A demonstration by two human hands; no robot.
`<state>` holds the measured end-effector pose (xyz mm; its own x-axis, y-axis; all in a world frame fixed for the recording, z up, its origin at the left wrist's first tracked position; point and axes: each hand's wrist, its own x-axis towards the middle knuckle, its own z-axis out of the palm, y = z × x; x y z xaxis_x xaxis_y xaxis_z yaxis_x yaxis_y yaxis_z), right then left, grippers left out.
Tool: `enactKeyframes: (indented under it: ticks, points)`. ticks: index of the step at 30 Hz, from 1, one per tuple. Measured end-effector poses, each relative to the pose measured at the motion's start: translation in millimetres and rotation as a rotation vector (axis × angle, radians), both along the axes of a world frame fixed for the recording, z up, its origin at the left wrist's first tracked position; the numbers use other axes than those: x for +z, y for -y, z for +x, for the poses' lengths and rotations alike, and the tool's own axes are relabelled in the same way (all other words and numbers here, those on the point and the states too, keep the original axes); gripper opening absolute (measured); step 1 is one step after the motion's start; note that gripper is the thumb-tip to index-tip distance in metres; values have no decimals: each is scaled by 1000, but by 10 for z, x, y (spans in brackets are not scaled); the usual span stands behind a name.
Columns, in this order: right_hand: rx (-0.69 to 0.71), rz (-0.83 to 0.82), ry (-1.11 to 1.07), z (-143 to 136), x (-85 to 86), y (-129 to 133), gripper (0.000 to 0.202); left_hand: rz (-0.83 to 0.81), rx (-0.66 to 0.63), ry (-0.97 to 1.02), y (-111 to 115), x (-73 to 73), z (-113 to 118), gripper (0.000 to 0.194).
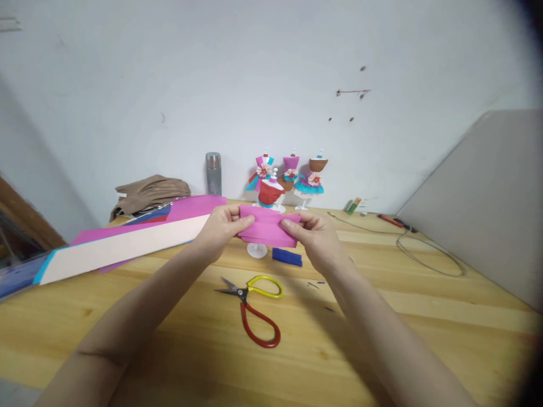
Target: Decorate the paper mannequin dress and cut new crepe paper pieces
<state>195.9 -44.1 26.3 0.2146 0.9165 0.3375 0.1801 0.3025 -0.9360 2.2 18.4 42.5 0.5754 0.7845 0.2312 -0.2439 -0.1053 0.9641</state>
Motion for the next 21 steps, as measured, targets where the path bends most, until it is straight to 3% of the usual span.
enactKeyframes:
  ticks: [3, 8, 13, 16, 18, 21]
  points:
    - [4, -6, -85, 10, 1, -7, 37, 43, 62, -48, -15, 2, -16, 36]
    - [-16, 30, 0, 40, 53, 13, 25, 143, 123, -212, -72, 29, -83, 31]
    - [-30, 20, 65, 65, 64, 22, 23, 197, 101, -292, -128, 51, -135, 30]
    - [-37, 52, -6, 80, 54, 13, 25, 171, 12, -320, -124, 69, -148, 31]
    - [-7, 28, -84, 87, 55, 17, 28, 159, -53, -343, -116, 82, -151, 32]
    - [109, -49, -66, 65, 66, 52, 34, 212, -35, -333, -98, 95, -135, 32]
